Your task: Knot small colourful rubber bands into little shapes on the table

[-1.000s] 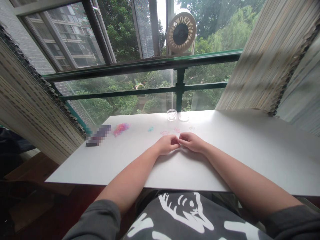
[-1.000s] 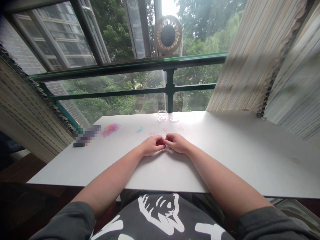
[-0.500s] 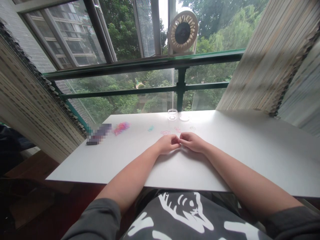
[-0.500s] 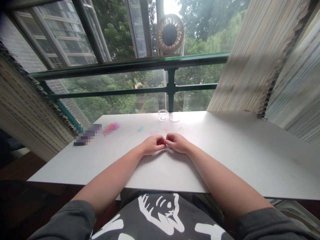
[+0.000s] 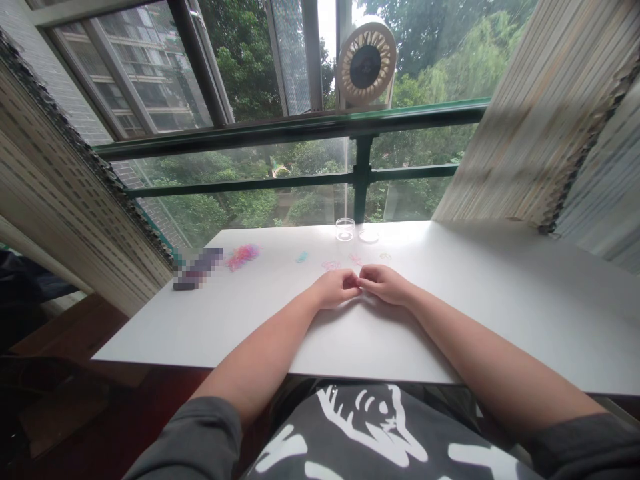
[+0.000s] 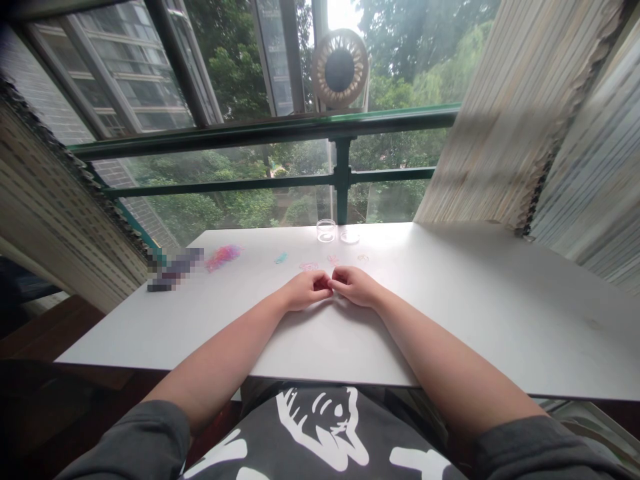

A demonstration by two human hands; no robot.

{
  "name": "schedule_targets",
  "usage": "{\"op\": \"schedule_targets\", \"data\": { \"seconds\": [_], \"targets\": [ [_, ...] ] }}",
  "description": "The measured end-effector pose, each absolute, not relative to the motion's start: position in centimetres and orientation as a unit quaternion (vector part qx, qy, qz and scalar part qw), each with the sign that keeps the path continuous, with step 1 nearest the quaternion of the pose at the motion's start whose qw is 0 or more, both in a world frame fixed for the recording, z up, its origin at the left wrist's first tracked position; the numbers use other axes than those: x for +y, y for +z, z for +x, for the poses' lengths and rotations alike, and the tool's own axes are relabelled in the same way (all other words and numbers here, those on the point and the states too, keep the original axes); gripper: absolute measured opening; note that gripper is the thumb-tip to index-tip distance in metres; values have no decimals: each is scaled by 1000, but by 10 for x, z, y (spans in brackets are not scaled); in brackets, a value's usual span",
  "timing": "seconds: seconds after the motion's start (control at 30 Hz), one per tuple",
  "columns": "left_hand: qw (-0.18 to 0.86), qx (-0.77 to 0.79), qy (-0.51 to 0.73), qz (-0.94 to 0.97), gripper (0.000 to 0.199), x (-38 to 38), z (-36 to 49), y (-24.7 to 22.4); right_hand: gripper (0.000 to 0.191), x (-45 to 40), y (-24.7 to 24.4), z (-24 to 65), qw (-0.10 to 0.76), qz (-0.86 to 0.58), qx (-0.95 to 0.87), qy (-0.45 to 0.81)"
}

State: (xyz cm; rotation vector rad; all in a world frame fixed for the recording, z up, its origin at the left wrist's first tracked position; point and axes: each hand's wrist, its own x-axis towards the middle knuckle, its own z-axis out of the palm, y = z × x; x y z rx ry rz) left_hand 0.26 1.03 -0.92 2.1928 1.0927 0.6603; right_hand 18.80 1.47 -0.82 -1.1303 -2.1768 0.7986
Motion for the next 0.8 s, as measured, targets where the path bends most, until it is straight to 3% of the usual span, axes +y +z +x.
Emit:
{"op": "schedule_targets", "data": {
  "seconds": [0.8],
  "targets": [
    [292,415,236,829,23,10,2,-8,19,15,-8,188,276,-429,-810,290]
  ]
}}
